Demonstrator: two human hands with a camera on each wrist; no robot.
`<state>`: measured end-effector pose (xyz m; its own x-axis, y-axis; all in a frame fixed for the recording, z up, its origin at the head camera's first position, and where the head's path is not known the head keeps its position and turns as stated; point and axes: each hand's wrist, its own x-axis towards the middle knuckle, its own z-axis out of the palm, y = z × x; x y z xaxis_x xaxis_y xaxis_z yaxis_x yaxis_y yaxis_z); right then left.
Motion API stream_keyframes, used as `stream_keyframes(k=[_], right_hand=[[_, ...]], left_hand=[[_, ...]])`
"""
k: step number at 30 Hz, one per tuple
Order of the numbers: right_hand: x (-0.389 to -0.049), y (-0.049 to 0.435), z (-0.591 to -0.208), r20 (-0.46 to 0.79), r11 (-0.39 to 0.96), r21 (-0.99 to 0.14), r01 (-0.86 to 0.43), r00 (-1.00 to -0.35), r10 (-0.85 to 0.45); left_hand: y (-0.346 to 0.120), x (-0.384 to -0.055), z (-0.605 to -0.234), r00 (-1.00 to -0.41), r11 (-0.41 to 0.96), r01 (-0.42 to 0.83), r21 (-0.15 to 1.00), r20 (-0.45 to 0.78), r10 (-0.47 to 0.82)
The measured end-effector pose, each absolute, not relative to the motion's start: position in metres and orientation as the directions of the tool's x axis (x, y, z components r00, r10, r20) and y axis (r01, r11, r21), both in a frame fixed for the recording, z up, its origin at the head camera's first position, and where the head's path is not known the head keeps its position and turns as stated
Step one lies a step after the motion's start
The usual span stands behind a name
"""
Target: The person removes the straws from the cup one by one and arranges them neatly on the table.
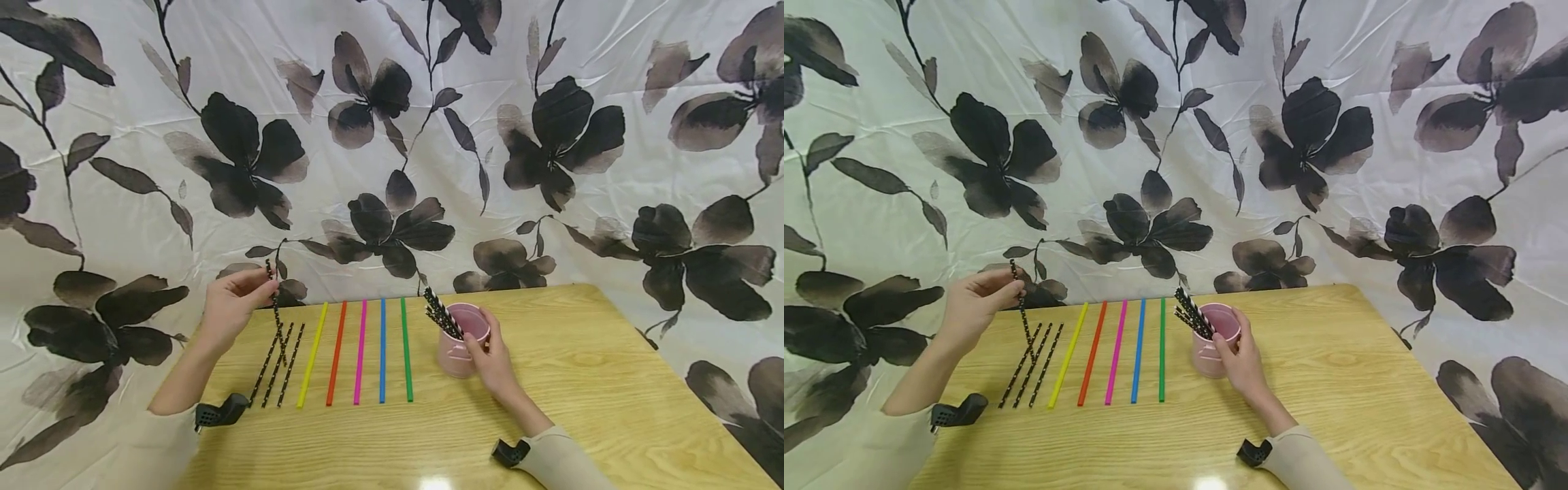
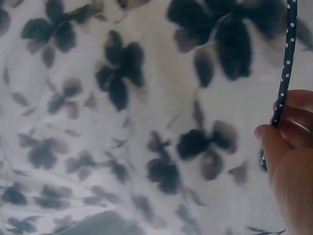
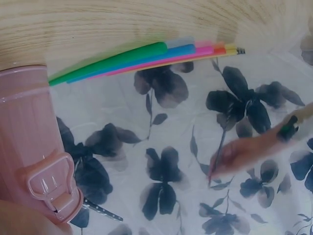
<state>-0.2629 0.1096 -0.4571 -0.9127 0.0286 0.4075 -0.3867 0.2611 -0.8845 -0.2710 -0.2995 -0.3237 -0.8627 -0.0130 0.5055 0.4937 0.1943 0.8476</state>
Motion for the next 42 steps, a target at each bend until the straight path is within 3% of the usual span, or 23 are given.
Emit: stream_keyframes(k=[7, 14, 30, 35, 42], right_hand=[[-0.262, 0.110, -0.457, 0.402, 0.258, -0.887, -0.383, -0.915, 0.022], [-0.262, 0.111, -0.455, 0.425, 0.255, -0.878, -0.406, -0.905, 0.022], [-0.261, 0.111, -0.455, 0.428, 0.226, -0.882, -0.414, -0.904, 0.016], [-0.260, 0.110, -0.454, 0.420, 0.243, -0.881, -0.405, -0.907, 0.010], [-0.258, 0.112, -0.453, 0.422, 0.244, -0.880, -0.407, -0.906, 0.010]], left_hand=[[-0.365, -0.281, -0.361, -0.932, 0.330, 0.296, 0.896, 0.347, -0.106], [-0.390, -0.291, -0.385, -0.954, 0.297, 0.194, 0.935, 0.250, -0.164], [-0.411, -0.320, -0.431, -0.955, 0.531, 0.051, 0.846, 0.196, -0.222], [-0.427, -0.334, -0.452, -0.955, 0.548, 0.013, 0.836, 0.174, -0.242], [-0.466, -0.377, -0.511, -0.945, 0.598, 0.109, 0.794, 0.269, -0.185]])
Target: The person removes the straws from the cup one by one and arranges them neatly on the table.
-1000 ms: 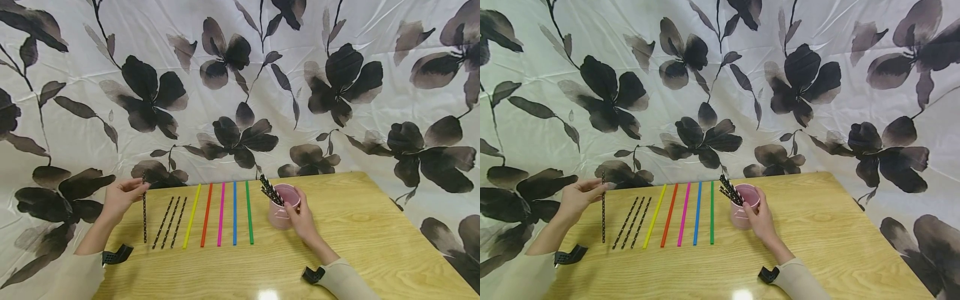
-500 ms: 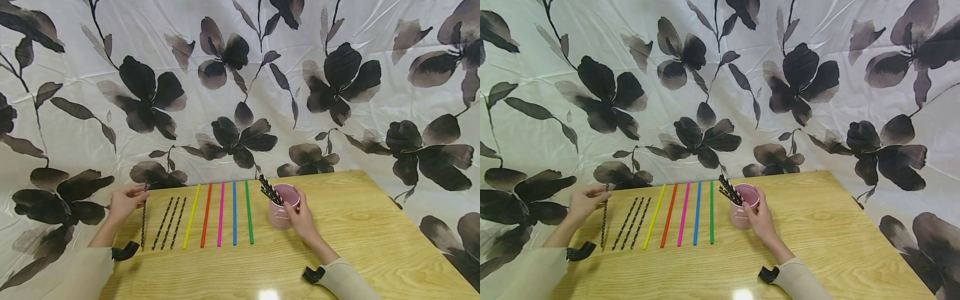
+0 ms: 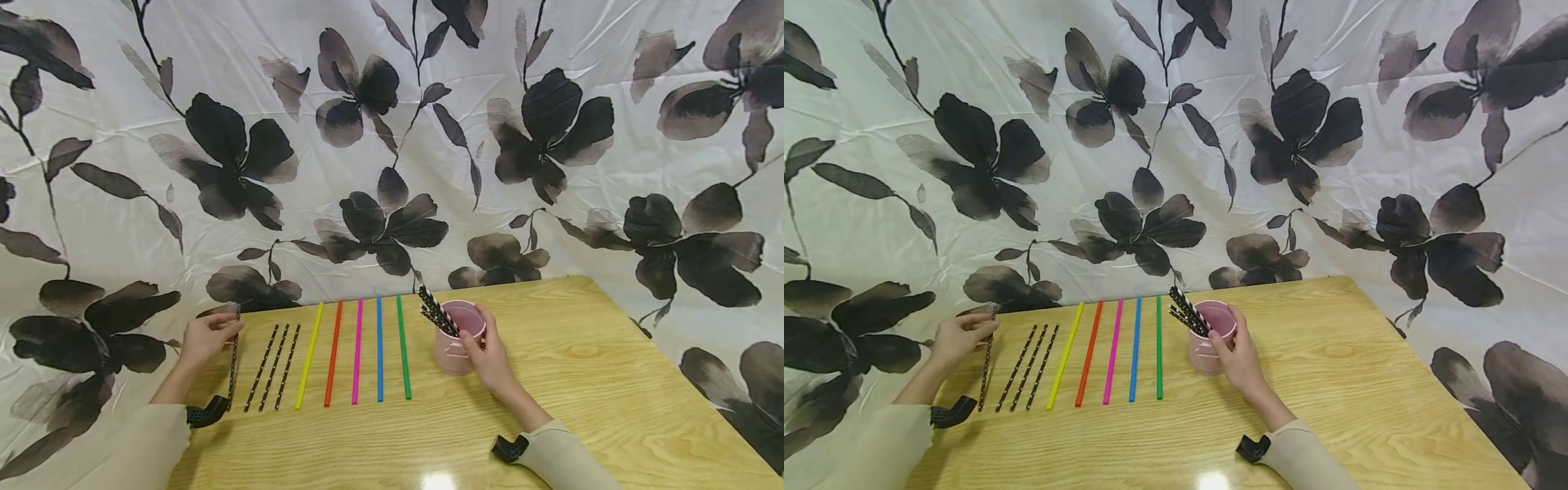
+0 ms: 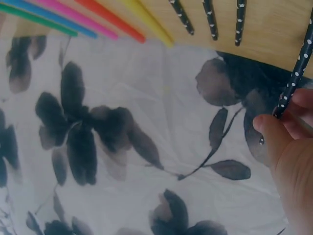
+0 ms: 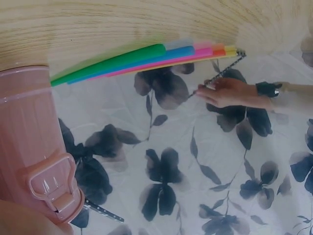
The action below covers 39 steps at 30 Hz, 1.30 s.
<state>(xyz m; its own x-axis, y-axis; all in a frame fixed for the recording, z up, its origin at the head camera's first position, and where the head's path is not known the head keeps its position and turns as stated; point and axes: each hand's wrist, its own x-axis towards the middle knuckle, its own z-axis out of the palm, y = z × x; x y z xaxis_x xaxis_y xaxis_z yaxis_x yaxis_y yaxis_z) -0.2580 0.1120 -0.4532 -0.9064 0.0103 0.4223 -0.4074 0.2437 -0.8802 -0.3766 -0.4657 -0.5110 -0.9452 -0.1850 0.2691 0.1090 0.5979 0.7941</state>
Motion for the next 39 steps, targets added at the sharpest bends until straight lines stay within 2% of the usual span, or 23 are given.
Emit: stream_keyframes(k=[5, 13, 21, 23, 39], right_hand=[[-0.259, 0.112, -0.454, 0.423, 0.249, -0.878, -0.408, -0.906, 0.006], [-0.260, 0.110, -0.455, 0.426, 0.261, -0.875, -0.409, -0.904, 0.013], [-0.260, 0.110, -0.455, 0.427, 0.277, -0.871, -0.406, -0.904, 0.018], [-0.260, 0.110, -0.454, 0.429, 0.277, -0.870, -0.407, -0.903, 0.019], [-0.263, 0.110, -0.456, 0.435, 0.268, -0.870, -0.413, -0.900, 0.025]], left_hand=[[-0.475, -0.391, -0.535, -0.926, 0.682, 0.094, 0.726, 0.315, -0.207], [-0.465, -0.386, -0.530, -0.935, 0.705, 0.063, 0.706, 0.289, -0.206], [-0.429, -0.345, -0.472, -0.987, 0.572, -0.029, 0.820, 0.067, -0.147], [-0.423, -0.341, -0.467, -0.989, 0.566, -0.036, 0.824, 0.053, -0.140], [-0.410, -0.355, -0.480, -0.994, 0.623, -0.076, 0.779, -0.010, -0.109]])
